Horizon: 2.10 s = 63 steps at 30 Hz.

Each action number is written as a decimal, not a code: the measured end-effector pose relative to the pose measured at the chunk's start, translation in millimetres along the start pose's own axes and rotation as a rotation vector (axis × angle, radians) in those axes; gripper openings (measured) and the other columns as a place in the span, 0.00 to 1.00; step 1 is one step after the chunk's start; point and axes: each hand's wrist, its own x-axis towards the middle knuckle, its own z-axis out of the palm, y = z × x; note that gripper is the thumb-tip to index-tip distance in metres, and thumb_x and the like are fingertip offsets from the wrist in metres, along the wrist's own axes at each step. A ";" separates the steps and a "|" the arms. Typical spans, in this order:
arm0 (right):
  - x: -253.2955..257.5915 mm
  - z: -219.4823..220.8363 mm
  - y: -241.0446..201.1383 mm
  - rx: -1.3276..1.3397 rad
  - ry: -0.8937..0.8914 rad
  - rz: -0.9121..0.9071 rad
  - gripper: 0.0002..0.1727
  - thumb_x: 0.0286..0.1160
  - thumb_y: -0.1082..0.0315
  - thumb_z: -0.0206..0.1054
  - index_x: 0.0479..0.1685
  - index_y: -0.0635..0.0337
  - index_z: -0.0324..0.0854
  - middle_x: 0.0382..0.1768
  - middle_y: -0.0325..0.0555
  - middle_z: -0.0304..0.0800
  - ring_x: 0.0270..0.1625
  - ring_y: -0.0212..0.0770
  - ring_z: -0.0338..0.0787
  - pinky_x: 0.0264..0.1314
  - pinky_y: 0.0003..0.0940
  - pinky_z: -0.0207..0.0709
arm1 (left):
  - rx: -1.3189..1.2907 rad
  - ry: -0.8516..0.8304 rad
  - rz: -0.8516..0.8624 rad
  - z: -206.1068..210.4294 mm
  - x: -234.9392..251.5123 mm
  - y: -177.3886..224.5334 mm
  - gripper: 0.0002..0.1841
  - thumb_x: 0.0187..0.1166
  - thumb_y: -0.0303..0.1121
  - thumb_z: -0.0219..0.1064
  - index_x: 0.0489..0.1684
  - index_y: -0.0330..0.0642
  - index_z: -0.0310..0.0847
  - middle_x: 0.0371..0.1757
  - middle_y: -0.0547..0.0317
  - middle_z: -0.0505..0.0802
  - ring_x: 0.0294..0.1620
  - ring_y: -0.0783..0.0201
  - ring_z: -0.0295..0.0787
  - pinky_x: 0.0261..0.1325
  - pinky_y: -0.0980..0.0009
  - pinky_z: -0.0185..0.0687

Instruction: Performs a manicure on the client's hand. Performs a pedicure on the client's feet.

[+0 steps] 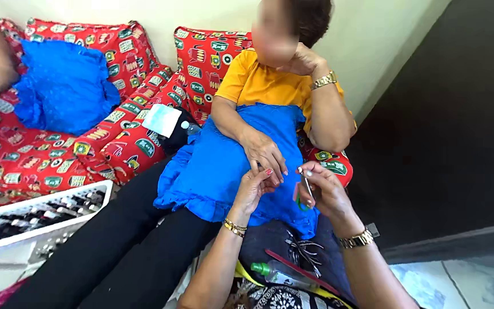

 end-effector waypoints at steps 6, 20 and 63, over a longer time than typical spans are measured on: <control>36.3 25.6 30.9 -0.033 -0.192 -0.031 0.07 0.83 0.60 0.62 0.39 0.46 0.85 0.16 0.30 0.83 0.14 0.23 0.79 0.20 0.19 0.75 | -0.040 -0.017 0.000 -12.4 -3.9 0.8 0.13 0.89 0.27 0.51 0.37 0.39 0.82 0.28 0.60 0.92 0.30 0.70 0.90 0.39 0.74 0.88; -1.3 7.6 23.8 -0.345 -0.007 0.332 0.12 0.83 0.73 0.57 0.48 0.62 0.88 0.16 0.28 0.80 0.10 0.21 0.73 0.13 0.17 0.71 | -0.087 -0.161 0.026 -30.2 -2.9 -7.2 0.12 0.87 0.28 0.56 0.36 0.40 0.85 0.28 0.61 0.93 0.30 0.71 0.91 0.39 0.76 0.88; 14.3 16.2 11.1 -0.425 0.008 0.468 0.13 0.88 0.74 0.51 0.50 0.65 0.83 0.16 0.31 0.77 0.10 0.23 0.73 0.13 0.17 0.72 | -0.082 -0.137 0.074 -28.6 -0.8 -6.9 0.10 0.86 0.24 0.55 0.37 0.39 0.83 0.29 0.61 0.92 0.31 0.70 0.91 0.42 0.74 0.89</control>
